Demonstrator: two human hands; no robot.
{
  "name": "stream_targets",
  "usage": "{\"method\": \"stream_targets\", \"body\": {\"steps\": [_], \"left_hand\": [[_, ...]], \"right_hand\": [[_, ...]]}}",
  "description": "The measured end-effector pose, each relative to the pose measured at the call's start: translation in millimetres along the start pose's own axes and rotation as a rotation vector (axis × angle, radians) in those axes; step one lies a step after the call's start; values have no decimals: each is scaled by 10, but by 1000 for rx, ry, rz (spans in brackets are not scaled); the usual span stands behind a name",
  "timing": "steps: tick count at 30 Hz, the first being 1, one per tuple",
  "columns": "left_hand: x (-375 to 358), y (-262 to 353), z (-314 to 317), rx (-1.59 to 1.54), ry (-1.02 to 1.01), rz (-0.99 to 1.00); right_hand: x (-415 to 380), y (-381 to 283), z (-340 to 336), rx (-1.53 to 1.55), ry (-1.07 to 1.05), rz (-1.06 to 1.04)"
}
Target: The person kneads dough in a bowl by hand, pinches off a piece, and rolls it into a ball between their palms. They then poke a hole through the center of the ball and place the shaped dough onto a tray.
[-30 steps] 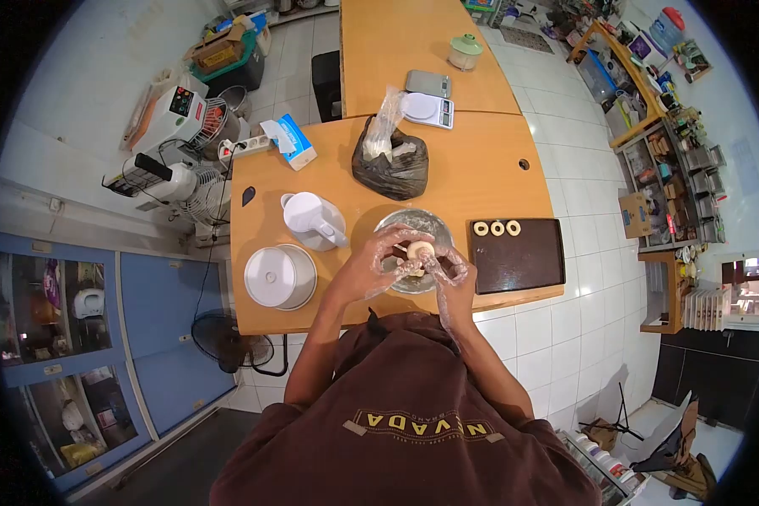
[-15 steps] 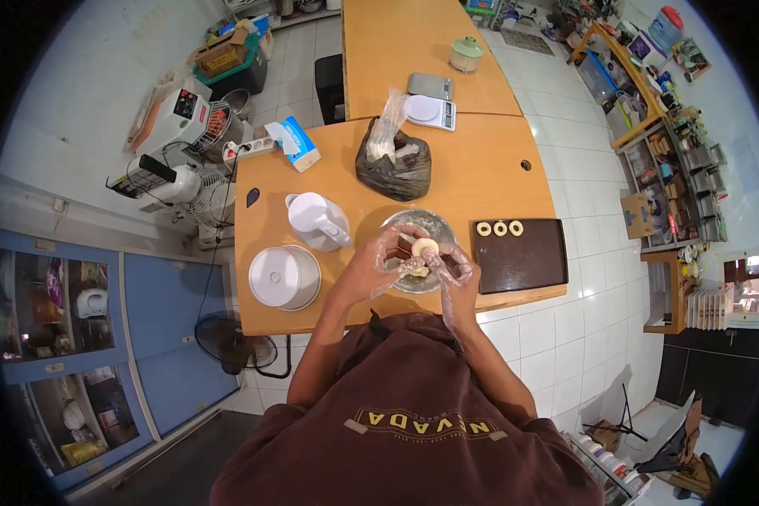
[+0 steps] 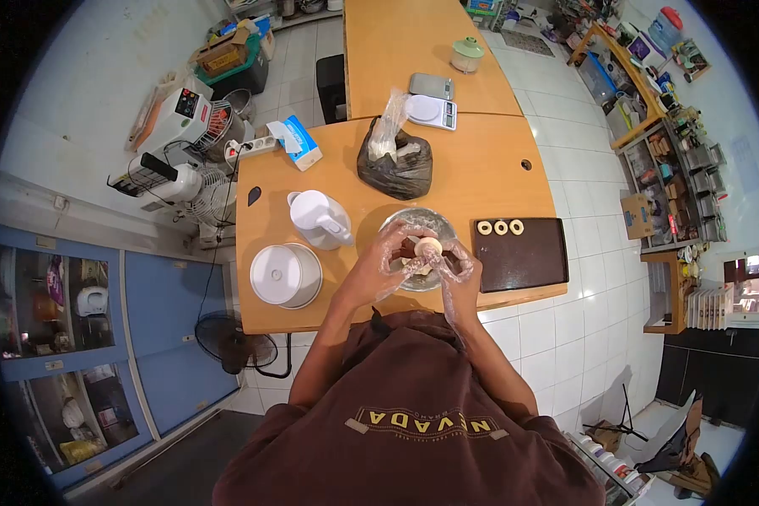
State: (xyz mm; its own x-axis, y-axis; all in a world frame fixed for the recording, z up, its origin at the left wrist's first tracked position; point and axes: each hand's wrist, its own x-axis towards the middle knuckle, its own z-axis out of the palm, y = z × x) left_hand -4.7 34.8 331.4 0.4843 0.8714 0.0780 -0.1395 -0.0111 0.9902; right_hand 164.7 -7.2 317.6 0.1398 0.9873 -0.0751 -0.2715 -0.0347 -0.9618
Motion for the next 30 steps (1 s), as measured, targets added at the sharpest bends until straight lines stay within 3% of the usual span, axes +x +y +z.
{"method": "stream_targets", "body": {"steps": [9, 15, 21, 27, 30], "left_hand": [[-57, 34, -19, -16, 93, 38], [-53, -2, 53, -90, 143, -43], [-6, 76, 3, 171, 92, 69], [-69, 218, 145, -44, 102, 48], [-111, 122, 67, -121, 84, -8]], "right_hand": [[-70, -56, 38, -27, 15, -19], [-88, -67, -5, -28, 17, -24], [-149, -120, -3, -53, -16, 20], [-130, -6, -72, -14, 17, 40], [-138, -112, -58, -13, -69, 59]]}}
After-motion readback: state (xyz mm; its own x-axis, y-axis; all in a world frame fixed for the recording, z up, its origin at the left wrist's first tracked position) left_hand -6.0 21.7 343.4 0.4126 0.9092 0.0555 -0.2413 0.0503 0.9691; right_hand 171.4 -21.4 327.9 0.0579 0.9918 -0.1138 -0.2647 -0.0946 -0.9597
